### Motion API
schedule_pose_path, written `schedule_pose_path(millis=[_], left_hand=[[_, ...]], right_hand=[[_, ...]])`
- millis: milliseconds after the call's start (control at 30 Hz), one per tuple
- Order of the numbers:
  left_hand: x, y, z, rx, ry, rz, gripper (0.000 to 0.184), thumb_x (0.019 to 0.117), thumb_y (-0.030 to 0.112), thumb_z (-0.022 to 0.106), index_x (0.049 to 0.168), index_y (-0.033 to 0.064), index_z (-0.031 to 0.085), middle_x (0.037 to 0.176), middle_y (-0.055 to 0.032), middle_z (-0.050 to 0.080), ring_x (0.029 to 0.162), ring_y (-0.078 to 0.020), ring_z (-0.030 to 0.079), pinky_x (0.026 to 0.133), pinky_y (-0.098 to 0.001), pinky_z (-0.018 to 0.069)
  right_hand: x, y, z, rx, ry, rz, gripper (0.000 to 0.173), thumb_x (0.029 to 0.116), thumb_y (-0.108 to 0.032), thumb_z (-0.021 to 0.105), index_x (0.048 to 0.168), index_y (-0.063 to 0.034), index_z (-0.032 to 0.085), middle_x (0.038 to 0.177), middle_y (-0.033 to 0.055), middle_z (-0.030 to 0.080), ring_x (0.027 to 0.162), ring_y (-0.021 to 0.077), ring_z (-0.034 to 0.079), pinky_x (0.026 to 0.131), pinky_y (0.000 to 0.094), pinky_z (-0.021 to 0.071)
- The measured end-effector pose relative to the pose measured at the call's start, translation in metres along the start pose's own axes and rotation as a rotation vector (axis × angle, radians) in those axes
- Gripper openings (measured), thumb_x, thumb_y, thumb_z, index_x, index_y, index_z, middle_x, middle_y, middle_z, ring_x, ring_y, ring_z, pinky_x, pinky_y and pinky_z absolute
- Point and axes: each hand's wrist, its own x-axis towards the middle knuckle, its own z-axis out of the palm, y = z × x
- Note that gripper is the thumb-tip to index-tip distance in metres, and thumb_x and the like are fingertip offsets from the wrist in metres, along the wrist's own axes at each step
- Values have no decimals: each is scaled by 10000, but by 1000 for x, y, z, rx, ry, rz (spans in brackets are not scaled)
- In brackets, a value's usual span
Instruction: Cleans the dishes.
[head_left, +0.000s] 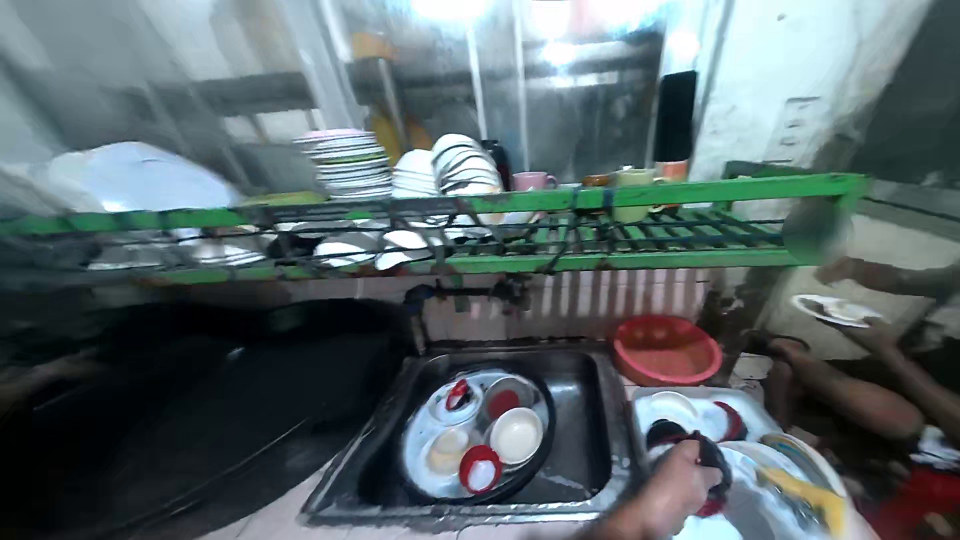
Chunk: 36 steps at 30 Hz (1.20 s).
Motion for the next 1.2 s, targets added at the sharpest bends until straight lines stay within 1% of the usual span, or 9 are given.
schedule_pose_path(millis=[133, 333, 500, 600, 700, 867, 967, 1033, 1200], left_hand=[[-27, 17, 35, 242, 20, 12, 385, 963, 5, 570, 1337, -85, 549, 1233, -234, 648, 1141, -273, 638, 1016, -444, 505], [-51, 16, 38, 309, -47, 69, 415, 961, 7, 603, 1355, -113, 558, 1313, -260, 625, 1242, -281, 605, 1103, -426, 454], [-44, 1, 14, 213, 91, 119, 312, 917, -75, 557, 1225, -127, 571, 1067, -159, 679, 982, -110, 656, 913, -290, 549], [-50, 8, 12, 355, -2, 79, 413, 918, -22, 641, 1306, -140, 565, 1228, -237, 656, 1149, -216, 634, 1039, -373, 497], [-56, 13, 17, 335, -23, 87, 425, 903, 1, 671, 1301, -123, 587, 1230, -213, 662, 1141, -188, 637, 1031, -342, 501], [-48, 4, 6, 330, 96, 22, 317, 918, -60, 602, 1227, -124, 571, 1108, -183, 667, 1026, -147, 643, 948, -312, 527], [-54, 1, -1, 293, -41, 142, 406, 898, -27, 644, 1281, -141, 575, 1178, -199, 674, 1083, -149, 647, 999, -318, 519], [-57, 5, -2, 229, -112, 168, 406, 887, -32, 653, 1271, -142, 580, 1150, -163, 688, 1051, -102, 656, 980, -289, 531], [-42, 12, -2, 37, -9, -63, 241, 899, -103, 574, 1130, -35, 563, 921, -66, 677, 847, -107, 666, 798, -305, 582]], right_hand=[[27, -43, 17, 140, 195, -80, 530, 892, -352, 759, 1272, 7, 670, 1228, 152, 710, 1167, 223, 673, 1054, 424, 529], [80, -27, 5, 221, -185, 352, 476, 1016, -193, 622, 1423, 37, 532, 1413, 242, 576, 1337, 324, 537, 1147, 484, 396], [17, -59, 40, 145, 92, 16, 570, 911, -343, 717, 1372, -25, 613, 1315, 178, 670, 1238, 313, 638, 1079, 518, 496], [38, -47, 24, 293, -70, 264, 515, 982, -236, 662, 1421, 5, 542, 1377, 220, 607, 1303, 319, 571, 1126, 498, 432], [54, -21, 20, 327, -142, 383, 474, 1044, -175, 557, 1463, 34, 486, 1443, 250, 548, 1361, 339, 517, 1157, 504, 388], [7, -64, 40, 141, 43, 40, 632, 854, -281, 772, 1398, -15, 589, 1349, 197, 646, 1277, 337, 608, 1100, 517, 473], [31, -40, 20, 386, -129, 323, 563, 980, -131, 645, 1487, 23, 455, 1423, 251, 558, 1332, 338, 540, 1136, 513, 414], [42, -34, 6, 481, -171, 431, 467, 1025, -132, 579, 1460, 5, 479, 1382, 220, 575, 1268, 296, 564, 1082, 483, 448], [10, -78, 28, 32, -62, 74, 594, 901, -341, 729, 1411, -73, 586, 1331, 189, 653, 1244, 361, 623, 1056, 571, 486]])
